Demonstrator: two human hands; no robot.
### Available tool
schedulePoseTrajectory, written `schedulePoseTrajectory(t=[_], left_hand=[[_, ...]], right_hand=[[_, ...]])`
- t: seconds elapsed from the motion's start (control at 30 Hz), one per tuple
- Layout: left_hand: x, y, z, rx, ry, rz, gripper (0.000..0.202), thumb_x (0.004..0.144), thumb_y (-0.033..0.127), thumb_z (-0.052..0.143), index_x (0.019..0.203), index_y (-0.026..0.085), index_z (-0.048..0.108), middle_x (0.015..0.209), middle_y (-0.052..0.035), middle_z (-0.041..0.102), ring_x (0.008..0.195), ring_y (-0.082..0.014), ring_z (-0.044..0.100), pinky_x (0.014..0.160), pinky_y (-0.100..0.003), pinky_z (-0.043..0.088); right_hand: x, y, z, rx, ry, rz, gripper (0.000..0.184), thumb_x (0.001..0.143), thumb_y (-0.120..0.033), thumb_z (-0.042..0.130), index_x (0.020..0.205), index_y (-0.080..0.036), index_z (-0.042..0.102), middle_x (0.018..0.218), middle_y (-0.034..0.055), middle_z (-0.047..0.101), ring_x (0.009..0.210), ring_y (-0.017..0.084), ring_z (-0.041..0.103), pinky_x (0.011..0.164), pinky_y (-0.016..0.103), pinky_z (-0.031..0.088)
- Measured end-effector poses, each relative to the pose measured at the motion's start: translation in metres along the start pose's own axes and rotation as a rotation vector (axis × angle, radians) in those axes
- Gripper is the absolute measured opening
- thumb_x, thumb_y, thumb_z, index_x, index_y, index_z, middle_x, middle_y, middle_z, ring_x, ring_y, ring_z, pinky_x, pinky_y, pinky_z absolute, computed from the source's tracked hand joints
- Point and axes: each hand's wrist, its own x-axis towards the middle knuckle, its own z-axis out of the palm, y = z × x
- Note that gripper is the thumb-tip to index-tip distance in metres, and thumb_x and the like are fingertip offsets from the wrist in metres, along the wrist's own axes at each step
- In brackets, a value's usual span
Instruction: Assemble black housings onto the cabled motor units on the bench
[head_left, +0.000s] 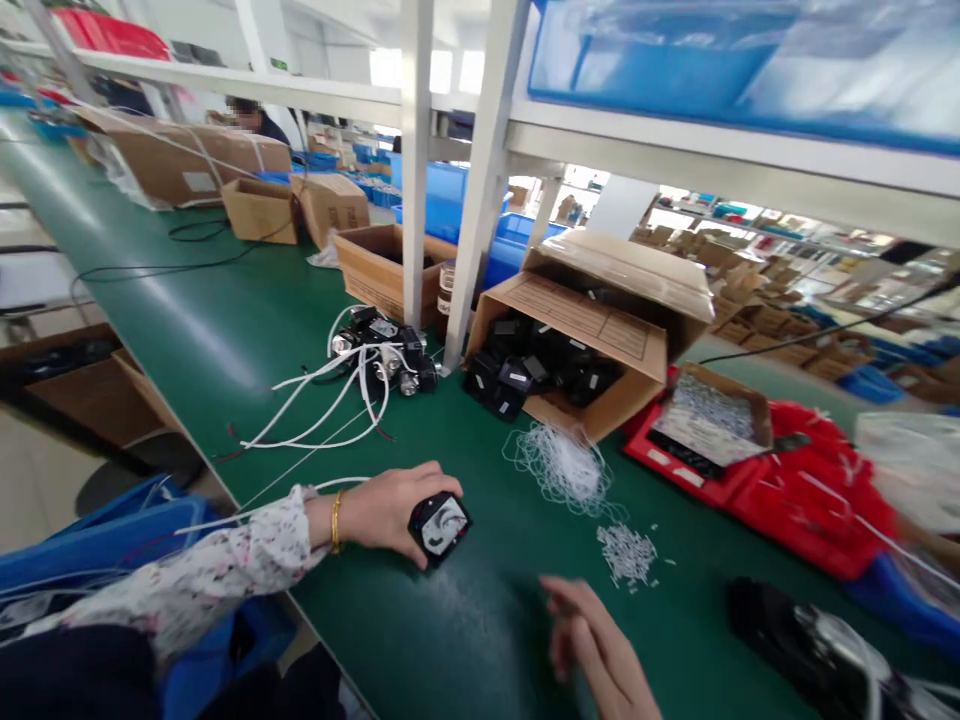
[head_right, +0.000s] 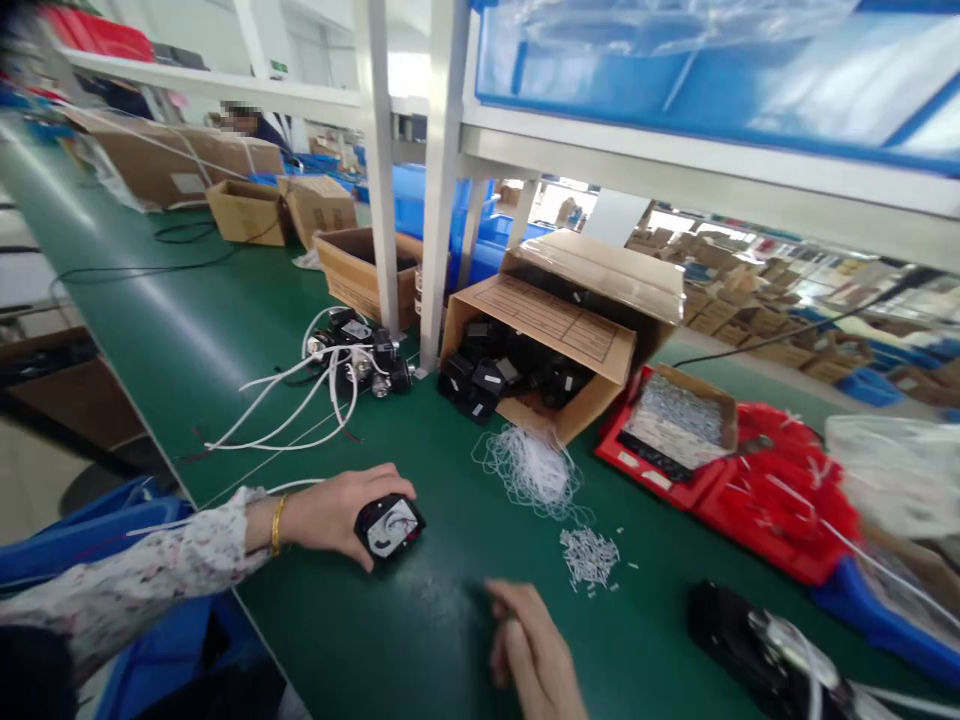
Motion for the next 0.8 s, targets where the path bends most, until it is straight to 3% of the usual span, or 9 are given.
schedulePoseTrajectory(t=[0.07,0.1,0.17,0.27,0.37,0.47,0.53,0.67,0.8], left_hand=[[0.021,0.017,0.02,-0.155,-0.018,0.066,0.075,0.053,0.039,0.081,0.119,0.027,0.046,0.106,-0.0025,0.052,0.095,-0.0232,0.055,0.082,-0.03,0.046],[0.03,0.022,0.028,-0.216,-0.033,0.085,0.075,0.053,0.038,0.081,0.119,0.027,0.046,0.108,-0.0027,0.053,0.097,-0.0236,0.055,0.084,-0.031,0.045],[0.046,0.027,0.04,-0.335,-0.038,0.071,0.082,0.052,0.035,0.082,0.123,0.028,0.042,0.111,-0.0031,0.054,0.1,-0.0243,0.055,0.086,-0.034,0.045],[0.057,0.021,0.055,-0.51,0.063,-0.045,0.096,0.053,0.033,0.082,0.132,0.028,0.028,0.109,-0.0034,0.056,0.099,-0.0235,0.057,0.088,-0.036,0.044],[0.056,0.016,0.071,-0.572,0.152,-0.146,0.077,0.065,0.031,0.075,0.129,0.026,0.033,0.116,-0.0062,0.055,0.11,-0.0246,0.053,0.097,-0.039,0.039],[0.055,0.02,0.087,-0.579,0.176,-0.222,0.093,0.057,0.024,0.08,0.133,0.024,0.026,0.131,-0.0104,0.045,0.12,-0.0286,0.044,0.102,-0.042,0.035],[0.058,0.023,0.092,-0.596,0.205,-0.264,0.1,0.053,0.02,0.081,0.133,0.024,0.021,0.129,-0.0111,0.045,0.117,-0.0287,0.047,0.099,-0.042,0.038],[0.068,0.02,0.092,-0.604,0.301,-0.273,0.072,0.062,0.017,0.073,0.121,0.024,0.031,0.119,-0.0074,0.05,0.108,-0.0253,0.053,0.092,-0.038,0.044],[0.072,0.014,0.086,-0.637,0.296,-0.218,0.072,0.061,0.014,0.073,0.119,0.023,0.032,0.117,-0.0068,0.049,0.109,-0.0254,0.053,0.094,-0.037,0.043]], right_hand=[[0.021,-0.001,0.015,0.149,-0.081,-0.08,0.057,0.082,-0.062,0.046,0.125,-0.024,0.052,0.097,0.0081,0.059,0.075,0.02,0.059,0.075,0.038,0.05],[0.031,-0.001,0.023,0.252,-0.126,-0.06,0.058,0.084,-0.061,0.044,0.128,-0.023,0.049,0.098,0.008,0.06,0.075,0.018,0.06,0.073,0.036,0.05],[0.046,0.0,0.035,0.439,-0.066,-0.023,0.056,0.084,-0.058,0.047,0.127,-0.022,0.048,0.107,0.0088,0.058,0.069,0.016,0.06,0.063,0.03,0.051],[0.056,0.004,0.044,0.642,0.044,0.036,0.052,0.082,-0.052,0.055,0.12,-0.018,0.048,0.09,0.0076,0.063,0.055,0.012,0.058,0.051,0.025,0.048],[0.057,0.006,0.051,0.779,0.15,0.086,0.048,0.081,-0.052,0.057,0.111,-0.017,0.045,0.066,0.0013,0.06,0.047,0.012,0.056,0.047,0.023,0.047],[0.057,0.006,0.061,0.824,0.265,0.111,0.046,0.079,-0.054,0.058,0.105,-0.021,0.042,0.075,0.0008,0.06,0.051,0.013,0.059,0.047,0.023,0.048],[0.058,0.006,0.061,0.755,0.302,0.094,0.043,0.08,-0.054,0.056,0.106,-0.023,0.041,0.084,0.0015,0.059,0.056,0.013,0.06,0.047,0.022,0.046],[0.074,0.001,0.026,0.26,0.195,-0.024,0.03,0.086,-0.047,0.049,0.096,-0.019,0.053,0.077,0.0024,0.059,0.061,0.015,0.058,0.052,0.024,0.045],[0.115,-0.012,-0.021,-0.324,0.399,-0.19,0.017,0.083,-0.029,0.053,0.075,-0.017,0.061,0.07,0.0023,0.06,0.062,0.016,0.055,0.059,0.026,0.043]])
